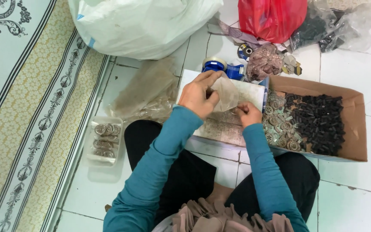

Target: Sorting small metal rings and placing them into small plastic bags for packaging

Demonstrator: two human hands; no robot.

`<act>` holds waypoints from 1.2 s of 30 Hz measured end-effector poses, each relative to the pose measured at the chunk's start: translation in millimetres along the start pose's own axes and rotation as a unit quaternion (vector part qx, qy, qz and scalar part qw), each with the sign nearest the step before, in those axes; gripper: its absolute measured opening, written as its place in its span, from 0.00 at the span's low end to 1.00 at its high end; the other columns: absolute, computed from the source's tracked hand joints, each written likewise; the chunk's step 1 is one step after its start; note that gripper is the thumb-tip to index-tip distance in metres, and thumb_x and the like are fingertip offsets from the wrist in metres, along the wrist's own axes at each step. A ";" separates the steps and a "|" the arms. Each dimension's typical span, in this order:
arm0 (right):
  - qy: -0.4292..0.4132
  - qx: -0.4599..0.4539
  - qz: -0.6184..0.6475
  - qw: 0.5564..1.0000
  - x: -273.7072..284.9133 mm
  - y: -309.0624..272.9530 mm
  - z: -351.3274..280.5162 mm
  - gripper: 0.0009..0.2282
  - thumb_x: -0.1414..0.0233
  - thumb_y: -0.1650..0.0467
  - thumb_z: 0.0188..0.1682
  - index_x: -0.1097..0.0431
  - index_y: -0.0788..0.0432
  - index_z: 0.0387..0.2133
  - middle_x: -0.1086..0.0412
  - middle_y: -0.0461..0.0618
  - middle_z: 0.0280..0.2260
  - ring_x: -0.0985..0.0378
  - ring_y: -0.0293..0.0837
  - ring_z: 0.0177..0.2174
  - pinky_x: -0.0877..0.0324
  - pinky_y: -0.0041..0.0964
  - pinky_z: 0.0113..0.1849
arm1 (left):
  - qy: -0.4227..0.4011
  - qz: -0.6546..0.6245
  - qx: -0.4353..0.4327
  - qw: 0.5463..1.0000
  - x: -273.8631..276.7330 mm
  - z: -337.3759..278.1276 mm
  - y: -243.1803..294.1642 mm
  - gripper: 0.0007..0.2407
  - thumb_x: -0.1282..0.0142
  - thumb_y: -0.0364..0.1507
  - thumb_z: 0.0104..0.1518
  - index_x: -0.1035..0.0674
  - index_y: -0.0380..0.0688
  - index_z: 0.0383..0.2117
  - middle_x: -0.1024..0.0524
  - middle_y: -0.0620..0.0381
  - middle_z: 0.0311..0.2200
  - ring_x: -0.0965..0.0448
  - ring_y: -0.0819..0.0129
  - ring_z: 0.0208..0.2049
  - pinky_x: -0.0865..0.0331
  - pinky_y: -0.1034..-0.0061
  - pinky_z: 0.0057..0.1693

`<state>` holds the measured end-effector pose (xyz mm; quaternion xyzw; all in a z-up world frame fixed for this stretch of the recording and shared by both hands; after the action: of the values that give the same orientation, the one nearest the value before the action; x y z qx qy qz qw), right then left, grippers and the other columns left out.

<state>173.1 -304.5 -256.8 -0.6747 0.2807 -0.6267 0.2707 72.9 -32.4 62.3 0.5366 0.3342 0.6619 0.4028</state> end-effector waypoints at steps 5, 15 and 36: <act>0.071 0.065 0.262 0.960 88.2 -114.3 -53.9 0.07 0.36 0.72 0.50 0.25 0.56 0.39 0.24 0.50 0.30 0.23 0.39 0.28 0.26 0.32 0.31 | -0.015 0.066 0.039 0.997 -25.0 13.3 -72.0 0.22 0.46 0.25 0.57 0.26 0.45 0.61 0.30 0.40 0.60 0.24 0.41 0.56 0.24 0.54 0.60; 0.049 0.304 0.222 0.925 132.7 -330.7 -101.1 0.09 0.36 0.77 0.48 0.21 0.56 0.41 0.23 0.48 0.27 0.24 0.37 0.26 0.31 0.30 0.29 | -0.011 0.119 0.059 0.991 -24.9 26.9 -81.4 0.23 0.45 0.25 0.56 0.26 0.42 0.61 0.31 0.41 0.61 0.25 0.40 0.58 0.26 0.51 0.61; -0.037 -0.021 -0.191 0.981 -28.6 -69.1 1.8 0.19 0.48 0.57 0.53 0.24 0.60 0.44 0.40 0.51 0.62 0.37 0.58 0.60 0.33 0.70 0.52 | -0.024 0.054 0.017 0.998 -18.1 22.2 -51.0 0.23 0.45 0.29 0.54 0.24 0.53 0.60 0.27 0.49 0.59 0.23 0.47 0.57 0.24 0.60 0.61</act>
<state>176.0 -235.9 -227.2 -0.7441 0.1498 -0.6354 0.1418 105.3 -25.2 14.1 0.5763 0.3061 0.6642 0.3648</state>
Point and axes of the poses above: each hand's wrist, its own z-axis towards the middle knuckle, its own x-axis out of the back of the hand, y = z × x, the point moved 10 cm from there along z, towards the middle knuckle
